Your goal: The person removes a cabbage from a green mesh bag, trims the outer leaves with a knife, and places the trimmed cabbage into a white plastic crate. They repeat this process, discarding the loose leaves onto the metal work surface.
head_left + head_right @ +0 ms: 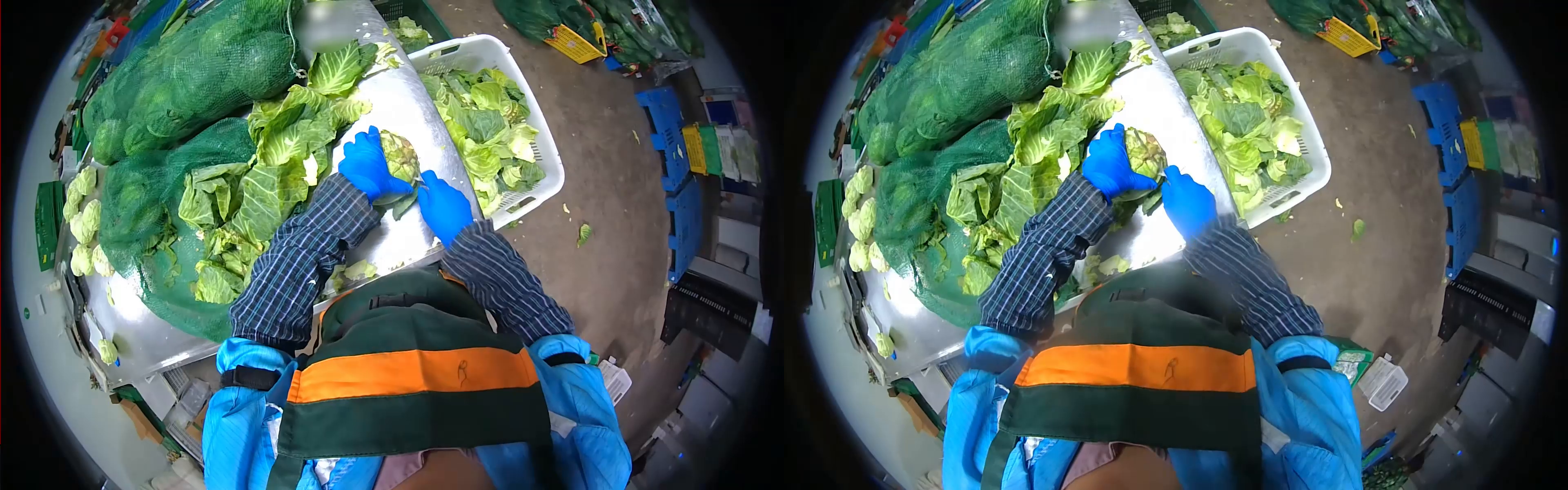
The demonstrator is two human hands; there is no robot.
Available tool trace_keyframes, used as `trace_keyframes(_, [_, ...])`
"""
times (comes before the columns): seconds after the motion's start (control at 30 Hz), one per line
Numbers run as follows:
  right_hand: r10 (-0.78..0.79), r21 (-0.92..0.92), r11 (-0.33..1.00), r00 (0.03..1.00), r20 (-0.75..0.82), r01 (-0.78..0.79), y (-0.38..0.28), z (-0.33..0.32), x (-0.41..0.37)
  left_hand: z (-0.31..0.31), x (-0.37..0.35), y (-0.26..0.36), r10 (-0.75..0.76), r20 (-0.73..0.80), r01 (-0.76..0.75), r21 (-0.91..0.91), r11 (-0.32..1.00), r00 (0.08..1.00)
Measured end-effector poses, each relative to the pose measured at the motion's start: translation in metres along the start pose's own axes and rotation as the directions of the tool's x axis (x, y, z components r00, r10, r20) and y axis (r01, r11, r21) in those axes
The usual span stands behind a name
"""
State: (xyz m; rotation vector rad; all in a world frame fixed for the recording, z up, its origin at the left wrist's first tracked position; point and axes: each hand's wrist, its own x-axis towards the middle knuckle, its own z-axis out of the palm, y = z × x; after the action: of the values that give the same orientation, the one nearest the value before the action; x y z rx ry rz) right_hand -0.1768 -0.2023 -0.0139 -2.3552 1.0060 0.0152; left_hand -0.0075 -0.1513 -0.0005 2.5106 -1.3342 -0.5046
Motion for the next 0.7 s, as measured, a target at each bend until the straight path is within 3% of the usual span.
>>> trace_keyframes(0.07, [-0.016,-0.001,1.000,0.997,-0.081,0.016,0.004,0.013,0.011,0.003,-0.003,0.000,0.000,-0.006,0.001,0.049,0.999,1.000])
trace_keyframes(0.13, [-0.038,0.062,0.997,0.998,0.047,0.036,0.012,0.010,0.027,0.002,0.004,-0.003,-0.017,0.066,0.022,-0.074,0.997,0.998])
trace_keyframes(0.17, [-0.099,0.002,0.995,0.991,0.094,0.099,0.023,0.013,0.021,0.013,-0.008,0.002,-0.032,-0.125,0.025,-0.056,0.998,0.992])
trace_keyframes(0.2, [0.038,-0.127,0.992,0.983,0.179,-0.015,0.046,0.045,0.020,0.053,-0.009,-0.012,0.001,-0.329,0.004,0.015,1.000,0.944])
trace_keyframes(0.23, [0.028,0.042,0.998,0.979,0.200,-0.037,0.037,0.026,0.016,0.042,-0.011,-0.009,-0.001,-0.137,0.011,0.076,0.997,0.991])
trace_keyframes(0.27, [0.032,0.074,0.996,0.990,0.138,-0.042,0.047,0.044,0.027,0.060,-0.011,-0.007,-0.042,-0.290,0.054,0.032,0.998,0.956])
trace_keyframes(0.3, [-0.064,0.063,0.996,0.994,0.094,0.058,0.041,0.040,0.041,0.055,-0.009,-0.003,-0.073,-0.324,0.101,0.070,0.992,0.943])
trace_keyframes(0.33, [-0.065,0.069,0.996,0.992,0.107,0.058,0.040,0.044,0.056,0.058,0.000,-0.007,-0.096,-0.350,0.115,0.034,0.993,0.932])
trace_keyframes(0.37, [-0.057,0.044,0.998,0.984,0.169,0.051,0.031,0.033,0.063,0.038,0.013,-0.016,-0.062,-0.079,0.063,0.015,0.998,0.995])
trace_keyframes(0.4, [-0.045,0.006,0.999,0.981,0.191,0.045,0.040,0.045,0.067,0.022,0.018,-0.023,-0.012,0.216,0.016,-0.016,1.000,0.976])
trace_keyframes(0.43, [-0.042,0.006,0.999,0.987,0.152,0.041,0.031,0.033,0.054,0.019,0.020,-0.018,0.001,0.180,0.002,-0.017,1.000,0.984])
trace_keyframes(0.47, [-0.066,0.042,0.997,0.975,0.214,0.059,0.031,0.022,0.046,0.022,0.015,-0.016,0.018,0.070,-0.015,-0.044,0.999,0.997])
trace_keyframes(0.5, [0.040,-0.068,0.997,0.957,0.286,-0.022,0.022,0.009,0.038,0.026,0.009,-0.016,0.026,-0.037,-0.028,-0.067,0.997,0.999])
trace_keyframes(0.53, [0.026,-0.049,0.999,0.965,0.262,-0.014,0.027,0.015,0.037,0.025,0.005,-0.016,0.027,-0.137,-0.040,-0.094,0.995,0.990])
trace_keyframes(0.63, [0.017,-0.027,1.000,0.977,0.211,-0.011,0.054,0.054,0.064,0.005,-0.006,-0.008,0.003,-0.075,-0.006,-0.043,0.999,0.997])
trace_keyframes(0.7, [0.020,-0.072,0.997,0.959,0.284,0.000,0.044,0.036,0.082,0.008,-0.010,-0.029,0.075,-0.166,-0.116,-0.253,0.961,0.983])
